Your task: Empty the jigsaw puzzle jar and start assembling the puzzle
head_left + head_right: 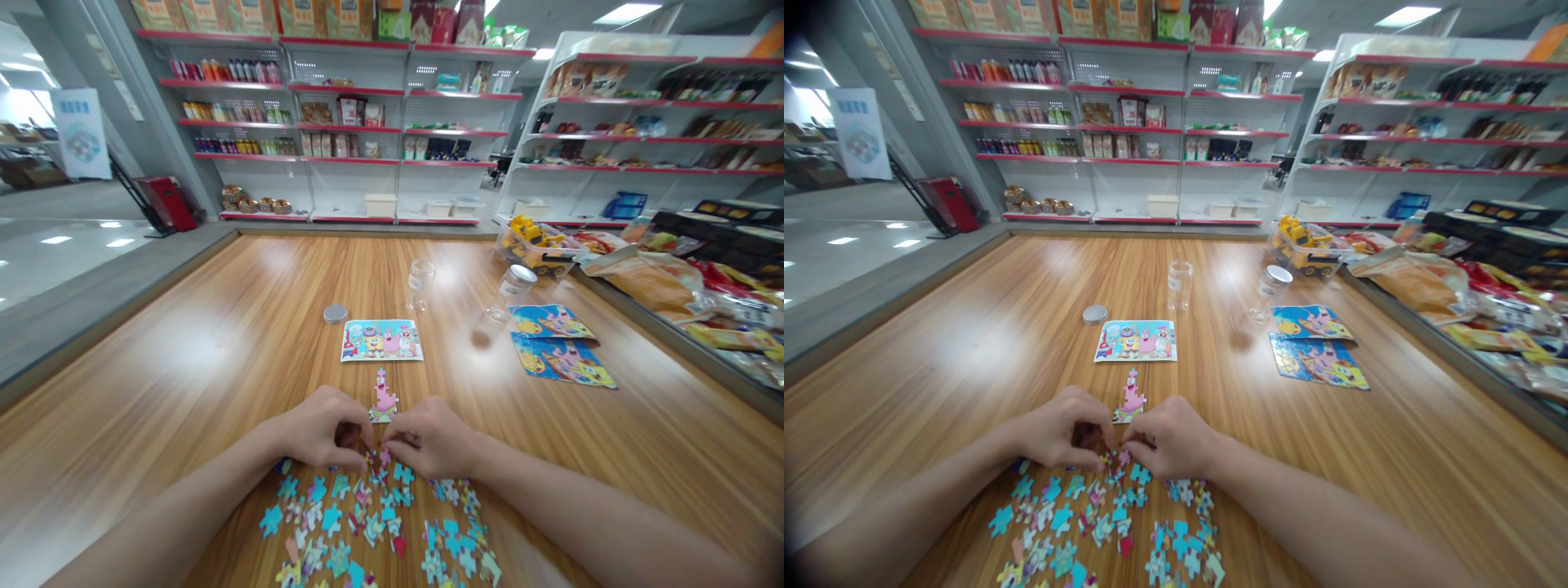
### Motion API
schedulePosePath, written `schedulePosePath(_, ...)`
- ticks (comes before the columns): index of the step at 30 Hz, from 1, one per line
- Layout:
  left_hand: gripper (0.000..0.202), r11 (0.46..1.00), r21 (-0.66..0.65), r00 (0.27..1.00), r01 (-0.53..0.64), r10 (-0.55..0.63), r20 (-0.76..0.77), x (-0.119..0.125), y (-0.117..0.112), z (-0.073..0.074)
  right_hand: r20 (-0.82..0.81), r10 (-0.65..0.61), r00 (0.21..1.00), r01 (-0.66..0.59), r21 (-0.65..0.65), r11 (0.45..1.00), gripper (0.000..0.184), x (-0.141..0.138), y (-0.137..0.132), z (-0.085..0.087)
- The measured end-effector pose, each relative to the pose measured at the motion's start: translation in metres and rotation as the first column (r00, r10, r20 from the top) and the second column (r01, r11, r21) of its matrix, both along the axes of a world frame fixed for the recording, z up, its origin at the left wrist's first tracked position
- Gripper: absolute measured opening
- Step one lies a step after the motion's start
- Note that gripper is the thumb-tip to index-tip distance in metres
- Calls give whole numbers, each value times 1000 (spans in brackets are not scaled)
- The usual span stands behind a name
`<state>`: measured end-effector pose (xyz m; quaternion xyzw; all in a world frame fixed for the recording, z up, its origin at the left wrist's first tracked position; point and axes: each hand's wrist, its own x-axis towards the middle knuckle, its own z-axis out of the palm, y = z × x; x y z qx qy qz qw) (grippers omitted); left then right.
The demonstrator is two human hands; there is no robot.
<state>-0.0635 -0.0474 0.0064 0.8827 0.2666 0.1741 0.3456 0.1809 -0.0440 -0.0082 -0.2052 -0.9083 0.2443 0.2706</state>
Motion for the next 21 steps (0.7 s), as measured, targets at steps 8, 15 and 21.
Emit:
schedulePosePath(8, 17, 998, 28, 998, 62, -63, 12, -1, 0, 3, 19, 29, 999, -29, -9, 1000, 13, 0, 2, 0)
schedulePosePath(15, 13, 997, 37, 998, 66, -67, 20, -2, 1, 3, 12, 113, 993, -113, 0, 994, 11, 2, 1, 3)
schedulePosePath(21, 14, 1000, -15, 992, 0, 2, 124, -4, 4, -2, 28, 116, 993, -117, 60, 991, 23, 1, 1, 2)
